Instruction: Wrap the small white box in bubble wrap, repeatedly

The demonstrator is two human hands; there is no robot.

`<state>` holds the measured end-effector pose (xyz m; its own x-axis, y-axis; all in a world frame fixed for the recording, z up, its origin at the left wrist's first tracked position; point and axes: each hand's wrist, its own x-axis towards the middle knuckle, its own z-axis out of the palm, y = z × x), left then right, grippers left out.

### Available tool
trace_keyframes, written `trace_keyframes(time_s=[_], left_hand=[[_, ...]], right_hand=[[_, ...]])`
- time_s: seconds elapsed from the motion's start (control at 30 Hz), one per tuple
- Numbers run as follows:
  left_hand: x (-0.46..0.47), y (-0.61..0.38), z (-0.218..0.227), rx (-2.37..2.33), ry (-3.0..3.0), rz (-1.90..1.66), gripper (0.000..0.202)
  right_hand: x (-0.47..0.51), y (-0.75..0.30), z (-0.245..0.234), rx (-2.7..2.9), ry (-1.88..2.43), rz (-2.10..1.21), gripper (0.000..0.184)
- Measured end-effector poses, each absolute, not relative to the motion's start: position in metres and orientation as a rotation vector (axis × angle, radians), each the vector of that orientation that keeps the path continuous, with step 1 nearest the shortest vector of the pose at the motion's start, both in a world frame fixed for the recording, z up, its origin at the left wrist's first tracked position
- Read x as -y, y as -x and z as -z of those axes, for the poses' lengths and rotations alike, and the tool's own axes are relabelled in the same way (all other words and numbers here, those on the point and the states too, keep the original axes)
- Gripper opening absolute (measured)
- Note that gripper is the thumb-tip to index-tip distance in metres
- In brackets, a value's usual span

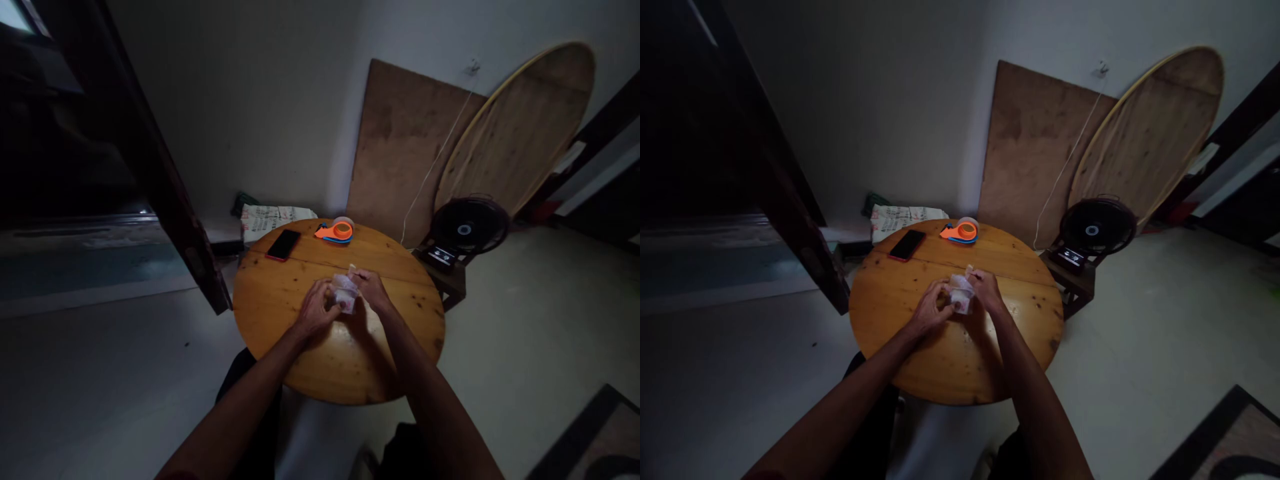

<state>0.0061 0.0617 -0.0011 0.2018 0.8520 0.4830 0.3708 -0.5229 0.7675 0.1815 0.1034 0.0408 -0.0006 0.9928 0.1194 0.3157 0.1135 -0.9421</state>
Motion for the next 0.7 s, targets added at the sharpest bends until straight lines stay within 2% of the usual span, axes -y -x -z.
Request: trace_keyframes(time_s=[0.33, 0.7], left_hand=[[-0.06, -0.006, -0.004, -1.071, -1.98, -1.287, 0.04], [-0.062, -0.003, -0.003, -1.061, -1.963, -1.206, 0.027]], right_hand=[[-0.115, -0.187, -0.056, 1.436, 1.348, -0.72, 0.031], [-0.119, -0.215, -0.047, 1.278, 1.382, -0.517, 0.037]])
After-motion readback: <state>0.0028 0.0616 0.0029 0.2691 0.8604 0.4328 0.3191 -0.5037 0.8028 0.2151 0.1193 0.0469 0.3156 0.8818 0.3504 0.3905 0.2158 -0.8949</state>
